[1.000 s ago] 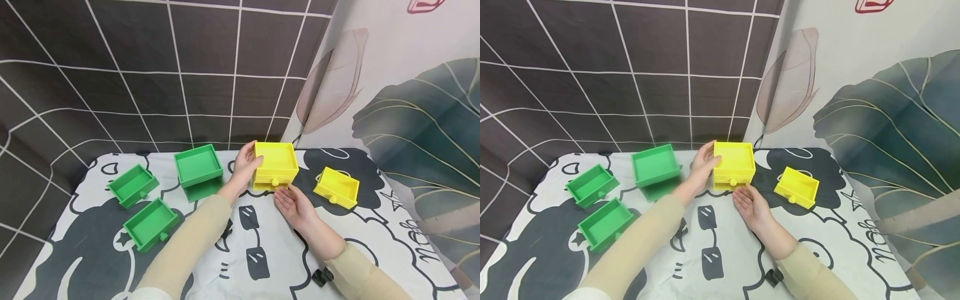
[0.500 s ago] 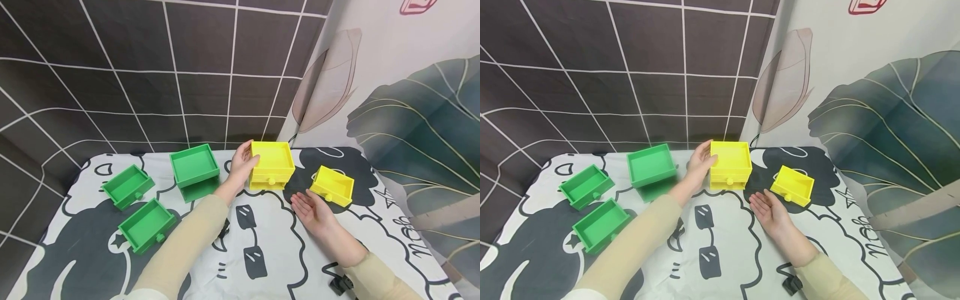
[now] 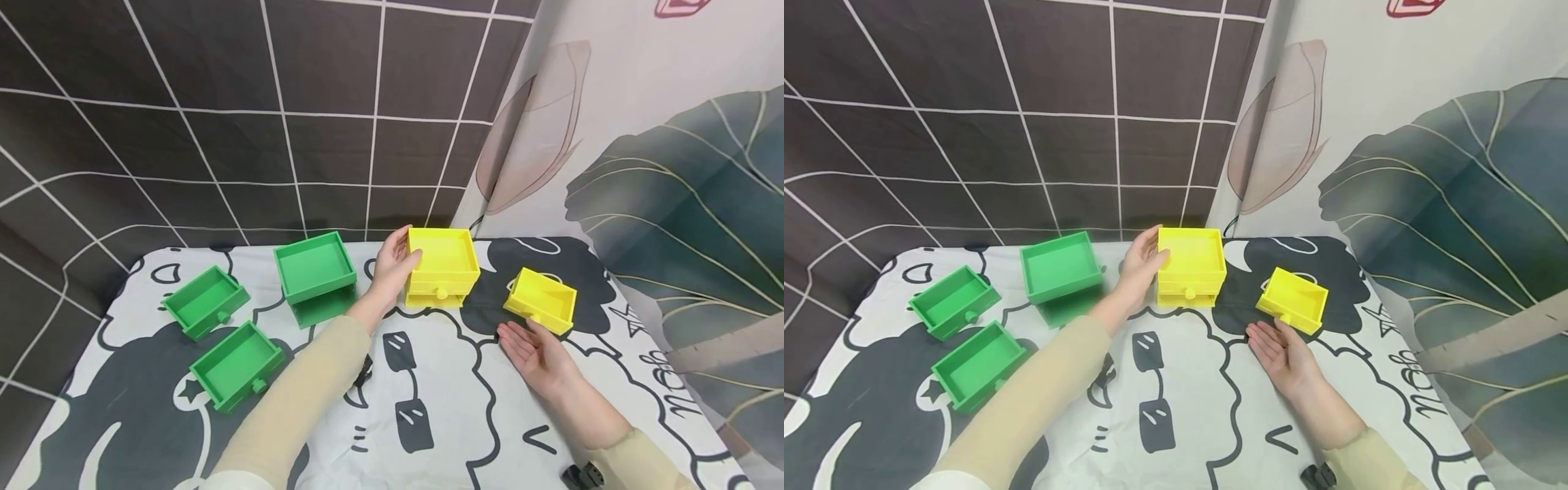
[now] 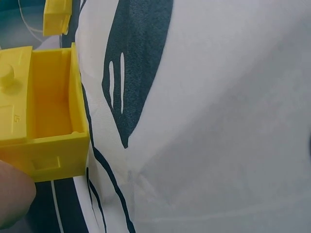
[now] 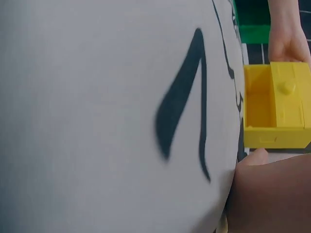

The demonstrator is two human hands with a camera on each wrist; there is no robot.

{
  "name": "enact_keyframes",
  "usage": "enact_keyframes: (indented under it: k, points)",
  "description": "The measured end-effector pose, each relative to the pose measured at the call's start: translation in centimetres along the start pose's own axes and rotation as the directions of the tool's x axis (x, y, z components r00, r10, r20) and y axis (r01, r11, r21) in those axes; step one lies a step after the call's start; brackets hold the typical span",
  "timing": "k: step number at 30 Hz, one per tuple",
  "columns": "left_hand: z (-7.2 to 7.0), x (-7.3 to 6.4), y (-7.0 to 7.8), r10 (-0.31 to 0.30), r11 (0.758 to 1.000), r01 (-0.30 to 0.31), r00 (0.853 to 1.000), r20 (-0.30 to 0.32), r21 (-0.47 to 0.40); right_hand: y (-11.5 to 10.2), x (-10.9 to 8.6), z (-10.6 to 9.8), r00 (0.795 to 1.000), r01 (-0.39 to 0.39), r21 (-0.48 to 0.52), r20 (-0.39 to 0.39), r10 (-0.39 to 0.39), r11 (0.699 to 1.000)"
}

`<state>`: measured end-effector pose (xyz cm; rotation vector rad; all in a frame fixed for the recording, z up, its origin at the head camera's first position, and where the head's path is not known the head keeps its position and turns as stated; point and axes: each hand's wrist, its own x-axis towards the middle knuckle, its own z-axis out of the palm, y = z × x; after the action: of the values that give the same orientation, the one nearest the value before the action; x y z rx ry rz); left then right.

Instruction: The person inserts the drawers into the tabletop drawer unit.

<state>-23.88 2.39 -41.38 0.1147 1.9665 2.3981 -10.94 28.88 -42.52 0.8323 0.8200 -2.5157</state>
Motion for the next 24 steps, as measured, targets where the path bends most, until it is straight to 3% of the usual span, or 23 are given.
enact_keyframes:
  k: [10,18,24]
  points:
    - [-0.1,0.0,0.3,-0.015,1.000,0.015,1.000,-0.004,0.006,-1.2,-0.5,-1.3,0.999,-0.040,0.074,0.019,0.039,0.996]
    - [-0.2,0.3,0.2,-0.028,1.000,0.029,0.999,0.025,-0.013,-2.3,-0.6,-1.9,1.000,-0.016,0.077,0.002,0.016,0.997]
    - [-0.2,0.3,0.0,-0.023,1.000,0.023,1.000,0.010,-0.014,-2.6,-0.2,-1.9,0.999,0.024,0.063,-0.041,-0.022,0.998]
